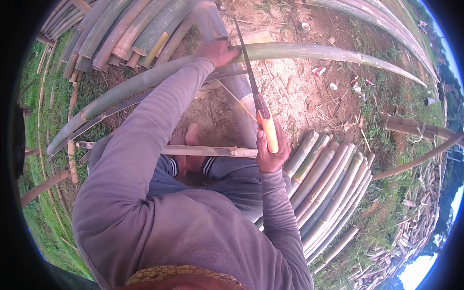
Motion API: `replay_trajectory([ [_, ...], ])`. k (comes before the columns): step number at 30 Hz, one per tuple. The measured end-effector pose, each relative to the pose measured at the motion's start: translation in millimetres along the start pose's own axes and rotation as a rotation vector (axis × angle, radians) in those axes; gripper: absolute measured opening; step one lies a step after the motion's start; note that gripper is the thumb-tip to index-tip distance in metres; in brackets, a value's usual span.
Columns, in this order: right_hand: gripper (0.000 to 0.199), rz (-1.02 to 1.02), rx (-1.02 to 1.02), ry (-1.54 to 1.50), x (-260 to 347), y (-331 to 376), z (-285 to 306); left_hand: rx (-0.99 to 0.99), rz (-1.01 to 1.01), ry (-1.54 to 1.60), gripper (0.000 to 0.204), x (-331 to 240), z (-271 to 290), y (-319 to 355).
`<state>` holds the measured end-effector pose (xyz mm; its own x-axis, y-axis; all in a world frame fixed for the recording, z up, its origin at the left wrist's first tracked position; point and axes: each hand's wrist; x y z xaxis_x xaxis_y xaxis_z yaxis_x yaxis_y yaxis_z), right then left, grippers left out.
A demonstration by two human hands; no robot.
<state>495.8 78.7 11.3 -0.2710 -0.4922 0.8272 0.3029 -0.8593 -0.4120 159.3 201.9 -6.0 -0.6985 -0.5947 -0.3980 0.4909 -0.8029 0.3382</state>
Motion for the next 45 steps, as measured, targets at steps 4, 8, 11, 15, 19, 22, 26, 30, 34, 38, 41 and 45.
replay_trajectory([
  [4,0.044,-0.097,0.015,-0.047,1.3,18.4,15.8,-0.036,-0.052,0.032,0.075,3.3,2.6,4.4],
  [8,0.048,0.072,0.0,-0.1,8.9,20.7,25.5,-0.038,-0.032,-0.008,0.072,0.5,0.8,5.6],
  [11,0.045,-0.272,0.025,-0.178,1.0,-10.4,3.1,-0.057,-0.03,-0.033,0.07,-1.1,-1.3,8.2],
  [15,0.04,-0.005,-0.029,-0.133,-28.9,-61.3,-47.0,-0.083,-0.077,-0.033,0.069,-1.2,2.6,13.3],
  [19,0.041,-0.11,-0.029,-0.173,-28.4,-32.1,-31.9,-0.075,-0.09,-0.024,0.069,-1.5,7.7,13.5],
  [22,0.041,-0.167,0.017,-0.145,2.1,22.1,22.5,-0.082,-0.094,-0.023,0.069,1.4,5.7,10.2],
  [26,0.044,-0.088,-0.009,-0.165,17.5,27.7,28.2,-0.081,-0.11,-0.035,0.067,5.2,-3.2,5.5],
  [30,0.038,-0.075,0.008,-0.202,-15.0,-36.3,-30.6,-0.048,-0.108,0.005,0.065,6.9,-4.5,3.5],
  [34,0.04,-0.093,-0.024,-0.294,-21.3,-64.4,-52.0,-0.052,-0.175,0.052,0.067,27.1,9.1,11.9],
  [38,0.047,-0.129,-0.003,-0.27,-1.2,-61.2,-44.4,-0.173,-0.25,-0.206,0.074,61.1,12.0,33.3],
  [41,0.048,-0.128,0.006,-0.24,8.9,-63.8,-42.8,-0.075,-0.211,-0.213,0.08,70.9,11.6,34.4],
  [45,0.043,-0.041,0.022,-0.121,13.8,-78.1,-51.4,0.022,-0.26,-0.221,0.088,74.2,20.9,18.5],
])
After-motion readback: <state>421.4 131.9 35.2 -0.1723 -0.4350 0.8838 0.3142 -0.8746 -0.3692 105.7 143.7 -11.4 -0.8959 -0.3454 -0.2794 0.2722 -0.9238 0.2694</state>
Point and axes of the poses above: each hand's wrist, its own y-axis away from the middle knuckle, its own z-axis out of the back of the hand, x = y × z, and after that the axes turned 8 degrees about z, right-handed
